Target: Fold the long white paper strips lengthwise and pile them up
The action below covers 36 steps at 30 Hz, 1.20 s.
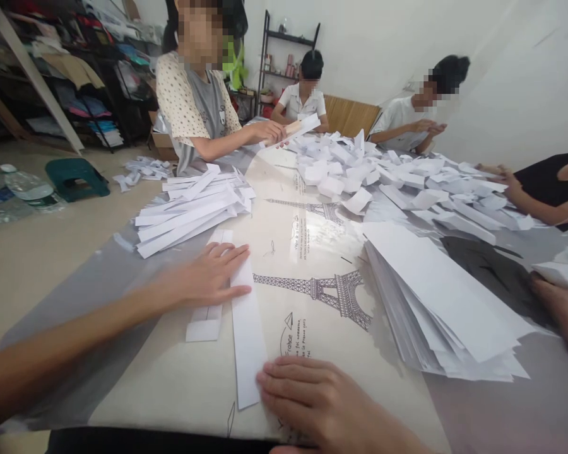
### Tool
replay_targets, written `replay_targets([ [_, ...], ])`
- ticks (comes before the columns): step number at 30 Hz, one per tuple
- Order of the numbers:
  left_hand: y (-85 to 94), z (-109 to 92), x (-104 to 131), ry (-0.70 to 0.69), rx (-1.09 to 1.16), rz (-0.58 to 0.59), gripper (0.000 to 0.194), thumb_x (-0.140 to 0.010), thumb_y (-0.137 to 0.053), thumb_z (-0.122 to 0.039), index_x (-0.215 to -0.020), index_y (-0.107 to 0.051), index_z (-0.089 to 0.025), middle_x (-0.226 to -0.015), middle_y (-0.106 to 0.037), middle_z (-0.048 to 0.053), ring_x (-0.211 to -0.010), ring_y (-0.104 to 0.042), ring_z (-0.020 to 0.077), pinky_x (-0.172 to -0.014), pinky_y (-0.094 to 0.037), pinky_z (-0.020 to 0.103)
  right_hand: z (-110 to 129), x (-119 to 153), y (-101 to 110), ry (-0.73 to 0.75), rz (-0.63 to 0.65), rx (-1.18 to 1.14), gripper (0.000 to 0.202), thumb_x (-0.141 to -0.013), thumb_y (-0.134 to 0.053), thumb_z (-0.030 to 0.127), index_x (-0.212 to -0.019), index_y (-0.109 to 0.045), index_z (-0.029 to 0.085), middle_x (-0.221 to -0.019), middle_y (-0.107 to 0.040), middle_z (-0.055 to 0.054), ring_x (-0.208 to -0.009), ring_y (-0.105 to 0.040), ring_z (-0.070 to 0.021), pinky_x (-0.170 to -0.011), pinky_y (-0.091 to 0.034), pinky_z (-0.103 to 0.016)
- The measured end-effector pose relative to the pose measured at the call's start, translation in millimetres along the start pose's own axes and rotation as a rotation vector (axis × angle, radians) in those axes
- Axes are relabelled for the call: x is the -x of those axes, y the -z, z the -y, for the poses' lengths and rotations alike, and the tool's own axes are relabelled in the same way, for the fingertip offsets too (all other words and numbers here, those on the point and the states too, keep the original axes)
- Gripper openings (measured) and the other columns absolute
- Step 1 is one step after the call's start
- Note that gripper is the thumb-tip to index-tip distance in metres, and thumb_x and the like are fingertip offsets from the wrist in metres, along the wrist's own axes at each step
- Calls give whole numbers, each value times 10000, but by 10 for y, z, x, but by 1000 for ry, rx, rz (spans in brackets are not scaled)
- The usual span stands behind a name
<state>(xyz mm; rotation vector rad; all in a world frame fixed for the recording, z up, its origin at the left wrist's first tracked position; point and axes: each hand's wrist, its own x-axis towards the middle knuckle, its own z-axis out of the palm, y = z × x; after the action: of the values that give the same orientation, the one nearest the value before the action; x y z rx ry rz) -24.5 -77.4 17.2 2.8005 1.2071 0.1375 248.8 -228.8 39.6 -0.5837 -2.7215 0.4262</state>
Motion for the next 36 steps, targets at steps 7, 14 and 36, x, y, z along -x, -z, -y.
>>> replay_targets([
  [7,-124,-197,-52,70,31,-11,1005,-917,-342,-830,-1548,-320,-48,-1638,-276,266,-1539,-235,384,-1231,-153,565,-19,-152,0,21,-5,-7,370,-1024,-502,379,-1226,-697,139,-1108,-794,-90,-1060,-756,-206,-1013,-590,-340],
  [14,-113,-43,-188,92,28,30,886,-1004,-275,-724,-1561,-290,-35,-1671,-182,238,-1574,-152,318,-1254,-110,541,-35,-129,-18,-28,-48,-136,285,-988,-552,324,-1130,-735,158,-1030,-809,-59,-1006,-769,-196,-970,-608,-342],
  [36,-113,-12,-198,113,67,35,855,-1013,-274,-692,-1621,-193,-95,-1688,-129,191,-1577,-123,329,-1257,-85,559,-120,-45,-118,-156,-81,4,333,-1011,-513,169,-1301,-676,147,-1316,-712,-93,-1323,-597,-203,-1139,-474,-408],
])
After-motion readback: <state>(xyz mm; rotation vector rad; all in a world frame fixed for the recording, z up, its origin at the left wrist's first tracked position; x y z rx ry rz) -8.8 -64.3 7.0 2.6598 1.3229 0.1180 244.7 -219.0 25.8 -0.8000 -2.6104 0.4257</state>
